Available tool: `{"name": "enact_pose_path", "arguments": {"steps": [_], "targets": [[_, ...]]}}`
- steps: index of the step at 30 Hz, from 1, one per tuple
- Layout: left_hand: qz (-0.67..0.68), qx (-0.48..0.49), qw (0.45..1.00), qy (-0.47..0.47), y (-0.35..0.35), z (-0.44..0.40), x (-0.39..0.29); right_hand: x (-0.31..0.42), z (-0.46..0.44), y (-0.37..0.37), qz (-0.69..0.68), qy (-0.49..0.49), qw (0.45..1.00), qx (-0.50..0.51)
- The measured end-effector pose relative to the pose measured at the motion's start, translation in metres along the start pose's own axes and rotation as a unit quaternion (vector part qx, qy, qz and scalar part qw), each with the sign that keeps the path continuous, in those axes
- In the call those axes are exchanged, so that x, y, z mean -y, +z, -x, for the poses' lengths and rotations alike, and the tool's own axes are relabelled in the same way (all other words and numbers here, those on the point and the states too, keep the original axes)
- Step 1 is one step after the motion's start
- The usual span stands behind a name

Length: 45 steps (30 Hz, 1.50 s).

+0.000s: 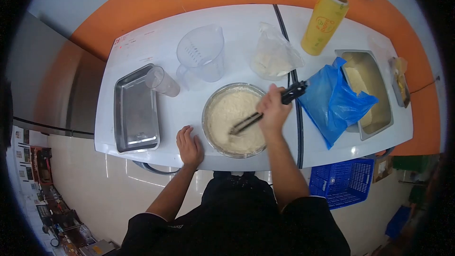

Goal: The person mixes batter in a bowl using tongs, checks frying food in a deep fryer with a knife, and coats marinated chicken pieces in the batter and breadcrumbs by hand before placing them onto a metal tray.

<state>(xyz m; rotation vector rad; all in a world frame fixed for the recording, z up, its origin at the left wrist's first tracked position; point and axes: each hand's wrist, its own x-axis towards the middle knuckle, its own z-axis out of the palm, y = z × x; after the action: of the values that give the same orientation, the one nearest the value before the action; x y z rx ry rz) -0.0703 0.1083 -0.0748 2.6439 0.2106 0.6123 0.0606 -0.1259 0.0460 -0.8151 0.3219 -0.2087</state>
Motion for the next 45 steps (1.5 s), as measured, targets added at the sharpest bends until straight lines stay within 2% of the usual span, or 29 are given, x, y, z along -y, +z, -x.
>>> {"name": "enact_pose_path", "arguments": {"steps": [4,5,8,9,11,12,13,15,16,18,19,22,23,26,28,31,34,35,36,37,38,40,41,43,45], "targets": [[0.005,0.007,1.0,-0.009,-0.002,0.003,-0.003,0.017,-0.023,-0.001,-0.013,-0.128,0.992,-0.002],[0.013,-0.001,1.0,-0.001,-0.003,0.001,-0.004,0.03,-0.026,-0.014,0.02,-0.096,0.995,0.024],[0.002,0.002,1.0,-0.005,-0.003,0.001,-0.004,0.013,-0.003,-0.003,0.03,-0.004,1.0,0.002],[0.003,-0.005,1.0,0.0,-0.001,0.001,-0.003,0.0,-0.002,0.006,-0.007,-0.011,1.0,0.003],[-0.001,-0.006,1.0,0.002,0.004,0.002,0.003,-0.006,-0.026,0.003,-0.024,-0.145,0.989,-0.03],[0.0,0.002,1.0,-0.009,0.003,0.001,0.002,0.005,-0.035,-0.007,-0.024,-0.185,0.982,0.007],[-0.015,-0.003,1.0,0.0,0.009,0.007,0.01,0.02,-0.036,-0.015,0.045,-0.196,0.979,0.016],[0.0,-0.003,1.0,0.007,0.005,0.003,0.005,0.044,-0.019,-0.019,0.069,-0.064,0.993,0.069],[0.001,0.004,1.0,0.004,0.006,0.005,0.006,0.034,-0.01,-0.015,0.044,-0.003,0.998,0.045],[0.006,0.0,1.0,0.008,0.01,0.005,0.009,0.003,0.007,0.003,0.038,-0.026,0.998,0.044],[0.006,-0.001,1.0,0.007,0.012,0.006,0.008,-0.003,0.003,0.003,0.031,-0.084,0.996,0.028],[0.0,-0.002,1.0,0.011,0.009,0.006,0.009,0.032,-0.019,-0.02,0.056,-0.165,0.982,0.077],[0.001,-0.002,1.0,0.012,0.008,0.005,0.008,0.042,-0.02,-0.023,0.086,-0.111,0.987,0.078],[0.011,-0.004,1.0,0.01,0.01,0.004,0.006,0.002,0.008,-0.003,-0.007,-0.015,1.0,0.018],[0.016,-0.009,1.0,0.011,0.008,0.006,0.007,-0.003,0.003,-0.002,-0.024,-0.086,0.995,0.05],[0.032,-0.017,0.999,0.021,0.007,0.005,0.006,0.028,-0.014,-0.015,0.014,-0.17,0.983,0.068],[0.07,-0.018,0.996,0.047,0.003,0.023,0.008,0.028,0.003,-0.016,0.052,-0.046,0.997,0.04],[0.105,0.066,0.986,0.108,0.005,0.051,0.022,0.018,0.008,-0.015,0.02,-0.039,0.998,0.04],[0.203,0.139,0.952,0.182,-0.002,0.072,0.011,0.009,0.011,-0.012,-0.012,-0.033,0.999,0.039],[0.202,0.362,0.879,0.234,-0.005,0.095,0.004,0.01,0.014,-0.007,-0.023,-0.067,0.997,0.03],[0.288,0.328,0.856,0.277,-0.015,0.113,-0.017,0.015,0.008,-0.007,-0.019,-0.091,0.995,0.024],[0.327,0.402,0.827,0.216,-0.003,0.122,-0.046,0.033,-0.005,-0.022,-0.007,-0.132,0.991,0.011],[0.265,0.457,0.828,0.187,0.007,0.13,-0.045,0.041,-0.012,-0.031,0.003,-0.115,0.992,0.041],[0.135,0.548,0.816,0.122,0.03,0.141,-0.037,0.039,-0.005,-0.022,0.022,-0.053,0.998,0.023],[0.12,0.612,0.763,0.172,0.038,0.133,-0.057,0.022,0.005,-0.01,-0.006,-0.016,1.0,0.017]]}}
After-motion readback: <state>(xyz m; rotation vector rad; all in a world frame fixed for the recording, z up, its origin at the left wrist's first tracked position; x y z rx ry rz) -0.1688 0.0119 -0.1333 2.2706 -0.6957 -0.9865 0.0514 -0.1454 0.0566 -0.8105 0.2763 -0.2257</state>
